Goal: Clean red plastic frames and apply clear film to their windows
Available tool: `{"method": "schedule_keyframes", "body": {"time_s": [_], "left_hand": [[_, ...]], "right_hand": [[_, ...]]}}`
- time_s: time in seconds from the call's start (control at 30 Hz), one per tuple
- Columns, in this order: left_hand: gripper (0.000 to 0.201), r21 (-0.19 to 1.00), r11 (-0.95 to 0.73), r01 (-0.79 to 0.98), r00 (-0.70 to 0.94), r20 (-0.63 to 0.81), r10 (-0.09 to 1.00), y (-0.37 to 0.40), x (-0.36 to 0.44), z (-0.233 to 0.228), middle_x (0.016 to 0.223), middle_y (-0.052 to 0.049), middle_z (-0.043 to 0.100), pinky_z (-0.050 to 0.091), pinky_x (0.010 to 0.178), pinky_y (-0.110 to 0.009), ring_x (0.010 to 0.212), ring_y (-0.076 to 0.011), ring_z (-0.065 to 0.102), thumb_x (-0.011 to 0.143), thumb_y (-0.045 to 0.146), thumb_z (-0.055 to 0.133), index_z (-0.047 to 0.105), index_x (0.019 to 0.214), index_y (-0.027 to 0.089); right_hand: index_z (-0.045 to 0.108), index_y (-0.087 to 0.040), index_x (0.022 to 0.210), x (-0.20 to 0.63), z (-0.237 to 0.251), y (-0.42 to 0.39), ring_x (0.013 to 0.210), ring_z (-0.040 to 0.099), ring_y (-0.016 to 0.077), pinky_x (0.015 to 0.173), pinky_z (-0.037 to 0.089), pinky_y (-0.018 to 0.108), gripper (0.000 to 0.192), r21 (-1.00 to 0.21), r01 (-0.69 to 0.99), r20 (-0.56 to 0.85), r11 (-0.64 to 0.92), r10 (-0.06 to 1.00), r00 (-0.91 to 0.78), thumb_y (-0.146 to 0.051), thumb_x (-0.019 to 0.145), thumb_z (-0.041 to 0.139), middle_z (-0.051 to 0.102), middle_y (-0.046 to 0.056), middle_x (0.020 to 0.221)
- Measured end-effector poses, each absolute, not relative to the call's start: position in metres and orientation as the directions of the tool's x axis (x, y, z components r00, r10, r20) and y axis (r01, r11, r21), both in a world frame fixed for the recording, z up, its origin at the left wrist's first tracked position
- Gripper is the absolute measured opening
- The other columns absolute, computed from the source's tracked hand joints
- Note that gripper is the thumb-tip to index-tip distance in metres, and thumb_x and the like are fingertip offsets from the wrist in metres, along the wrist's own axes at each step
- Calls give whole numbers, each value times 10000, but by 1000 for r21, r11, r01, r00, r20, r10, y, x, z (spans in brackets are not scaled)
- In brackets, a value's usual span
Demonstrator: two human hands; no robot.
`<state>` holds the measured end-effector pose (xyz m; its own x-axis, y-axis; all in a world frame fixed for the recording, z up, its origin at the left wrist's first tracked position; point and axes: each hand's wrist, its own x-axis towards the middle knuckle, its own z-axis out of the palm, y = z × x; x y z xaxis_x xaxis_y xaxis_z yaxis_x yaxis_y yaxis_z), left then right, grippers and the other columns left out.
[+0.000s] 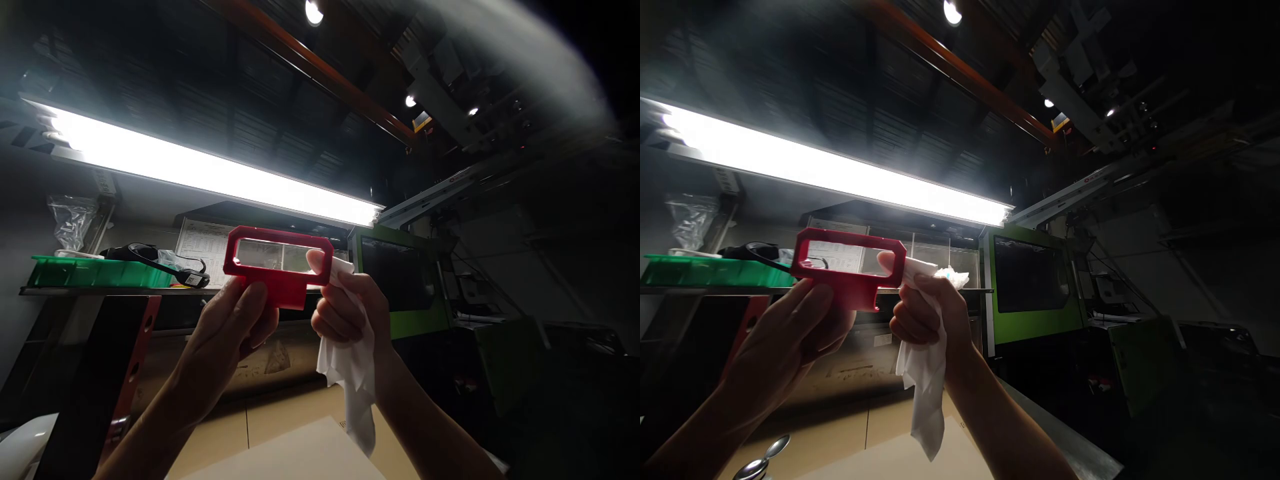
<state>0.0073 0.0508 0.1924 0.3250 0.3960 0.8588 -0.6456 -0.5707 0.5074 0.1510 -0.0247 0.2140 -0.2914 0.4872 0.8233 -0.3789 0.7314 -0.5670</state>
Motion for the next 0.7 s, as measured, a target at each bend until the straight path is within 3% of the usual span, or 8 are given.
{"method": "schedule_keyframes", "body": {"time_s": [0.13, 0.23, 0.33, 0.43, 0.5, 0.6, 0.7], "left_hand": [[354, 520, -556, -649, 339, 851, 401, 52, 7, 193, 498, 86, 389, 316, 400, -129, 449, -61, 290, 755, 465, 682, 480, 616, 211], [382, 516, -554, -654, 324, 852, 412, 52, 7, 194, 489, 86, 379, 309, 395, -126, 446, -62, 284, 756, 463, 682, 452, 588, 209], [398, 506, -558, -657, 318, 858, 404, 51, 7, 193, 485, 87, 378, 307, 395, -128, 445, -63, 278, 752, 468, 684, 438, 579, 208], [402, 502, -568, -652, 327, 862, 386, 51, 7, 193, 491, 84, 388, 317, 404, -131, 448, -62, 282, 762, 474, 670, 432, 581, 206], [415, 492, -584, -646, 325, 869, 373, 50, 7, 193, 488, 84, 386, 319, 406, -128, 446, -60, 283, 771, 484, 655, 419, 577, 203], [430, 496, -584, -643, 322, 867, 382, 48, 8, 194, 489, 84, 384, 332, 416, -121, 452, -59, 300, 765, 492, 658, 404, 574, 203], [445, 522, -532, -666, 301, 841, 448, 47, 9, 193, 506, 91, 380, 364, 444, -115, 459, -51, 311, 709, 477, 721, 401, 573, 201]], "right_hand": [[602, -172, 867, 147, 212, -25, 264, 67, 46, 293, 103, 178, 194, -535, -384, 844, 752, 495, -205, -237, 780, 441, 206, -154, 312], [566, -177, 698, 147, 211, -23, 261, 81, 38, 293, 116, 175, 147, -514, -380, 855, 769, 495, -154, -219, 768, 444, 201, -142, 308], [407, -190, 473, 150, 211, -20, 254, 109, 25, 291, 130, 175, 295, -516, -367, 854, 774, 497, -153, -217, 763, 456, 175, -121, 304], [306, -195, 399, 152, 211, -19, 251, 127, 19, 291, 129, 177, 400, -533, -370, 846, 761, 491, -207, -232, 768, 456, 161, -107, 301], [408, -182, 447, 151, 213, -20, 254, 126, 24, 295, 130, 172, 331, -542, -383, 840, 748, 488, -235, -227, 773, 451, 176, -113, 303], [604, -162, 736, 148, 214, -23, 267, 102, 38, 302, 135, 162, 185, -542, -399, 840, 740, 481, -250, -208, 787, 432, 220, -134, 321], [606, -171, 799, 147, 214, -22, 273, 80, 44, 300, 135, 160, 191, -530, -419, 848, 738, 463, -257, -219, 799, 421, 222, -139, 332]]}}
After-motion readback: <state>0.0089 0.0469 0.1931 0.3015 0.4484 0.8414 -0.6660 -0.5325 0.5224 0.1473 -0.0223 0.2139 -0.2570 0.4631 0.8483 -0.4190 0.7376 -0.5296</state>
